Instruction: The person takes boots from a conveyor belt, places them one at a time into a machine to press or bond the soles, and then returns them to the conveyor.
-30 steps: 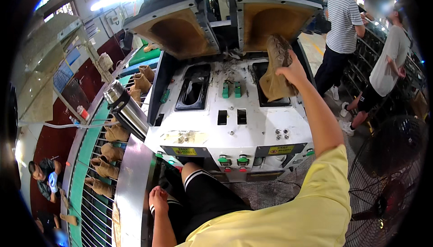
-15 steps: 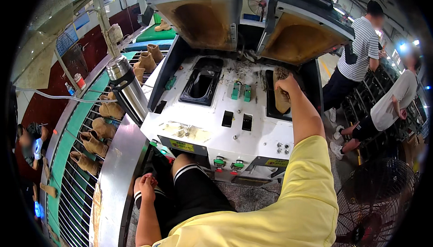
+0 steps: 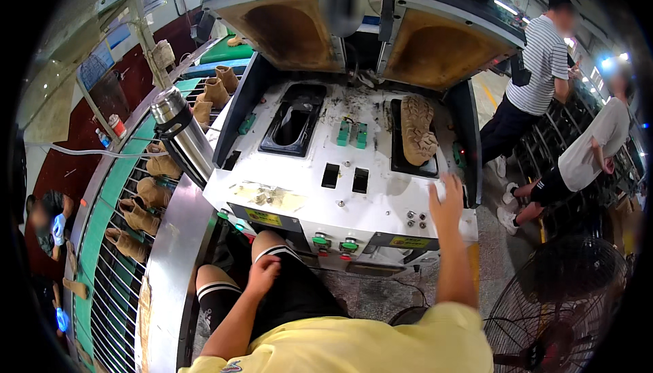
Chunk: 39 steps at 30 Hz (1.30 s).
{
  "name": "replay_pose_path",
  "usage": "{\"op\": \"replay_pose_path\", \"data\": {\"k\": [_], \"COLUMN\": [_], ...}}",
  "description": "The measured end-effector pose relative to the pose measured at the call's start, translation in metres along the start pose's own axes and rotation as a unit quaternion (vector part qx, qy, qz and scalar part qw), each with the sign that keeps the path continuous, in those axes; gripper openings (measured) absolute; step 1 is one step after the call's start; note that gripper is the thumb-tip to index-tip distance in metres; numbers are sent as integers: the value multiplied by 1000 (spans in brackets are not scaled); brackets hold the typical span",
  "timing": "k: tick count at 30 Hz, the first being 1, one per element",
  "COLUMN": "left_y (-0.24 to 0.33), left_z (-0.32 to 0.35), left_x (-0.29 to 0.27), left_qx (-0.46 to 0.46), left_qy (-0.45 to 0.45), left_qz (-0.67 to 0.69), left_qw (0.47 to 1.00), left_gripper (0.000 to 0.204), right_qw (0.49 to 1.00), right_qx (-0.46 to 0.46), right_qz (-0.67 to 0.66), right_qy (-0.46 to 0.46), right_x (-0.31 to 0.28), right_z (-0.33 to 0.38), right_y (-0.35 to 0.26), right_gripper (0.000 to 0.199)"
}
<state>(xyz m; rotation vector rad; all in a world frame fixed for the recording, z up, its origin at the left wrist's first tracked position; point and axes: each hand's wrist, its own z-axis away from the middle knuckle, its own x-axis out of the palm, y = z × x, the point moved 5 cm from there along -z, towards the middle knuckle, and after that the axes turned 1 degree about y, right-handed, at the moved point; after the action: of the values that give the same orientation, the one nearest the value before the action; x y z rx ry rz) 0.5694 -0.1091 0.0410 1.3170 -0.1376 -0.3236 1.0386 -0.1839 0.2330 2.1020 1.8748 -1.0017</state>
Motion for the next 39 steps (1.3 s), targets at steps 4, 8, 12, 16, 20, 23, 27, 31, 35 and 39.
{"op": "replay_pose_path", "data": {"k": [4, 8, 12, 16, 20, 23, 27, 31, 35, 39], "left_y": [29, -10, 30, 10, 8, -13, -44, -91, -164, -220], "left_z": [8, -33, -40, -43, -20, 16, 104, 234, 369, 496], "left_x": [106, 186, 193, 147, 37, -93, -277, -421, -535, -617], "left_qx": [56, 150, 90, 118, 46, 53, 94, 68, 56, -9], "left_qy": [-204, -234, -266, -268, -182, -4, 280, 520, 672, 790], "left_qz": [-148, -132, -201, -102, 49, 157, 240, 274, 213, 97], "left_qw": [966, 951, 938, 951, 981, 986, 925, 806, 707, 605], "left_gripper": [22, 25, 26, 22, 19, 15, 12, 9, 10, 19], "right_qw": [919, 737, 615, 703, 732, 769, 730, 657, 585, 538], "right_qx": [305, 524, 603, 567, 495, 275, 33, -158, -306, -426], "right_qz": [-210, -325, -491, -430, -409, -440, -470, -479, -463, -417], "right_qy": [133, 278, 129, 6, -230, -374, -495, -561, -592, -596], "right_x": [-41, -25, 2, 17, 58, 107, 125, 140, 162, 144], "right_z": [156, 240, 231, 273, 287, 289, 275, 289, 348, 409], "right_y": [45, 84, 119, 113, -14, -136, -318, -483, -633, -754], "right_gripper": [18, 18, 20, 23, 18, 14, 15, 12, 10, 12]}}
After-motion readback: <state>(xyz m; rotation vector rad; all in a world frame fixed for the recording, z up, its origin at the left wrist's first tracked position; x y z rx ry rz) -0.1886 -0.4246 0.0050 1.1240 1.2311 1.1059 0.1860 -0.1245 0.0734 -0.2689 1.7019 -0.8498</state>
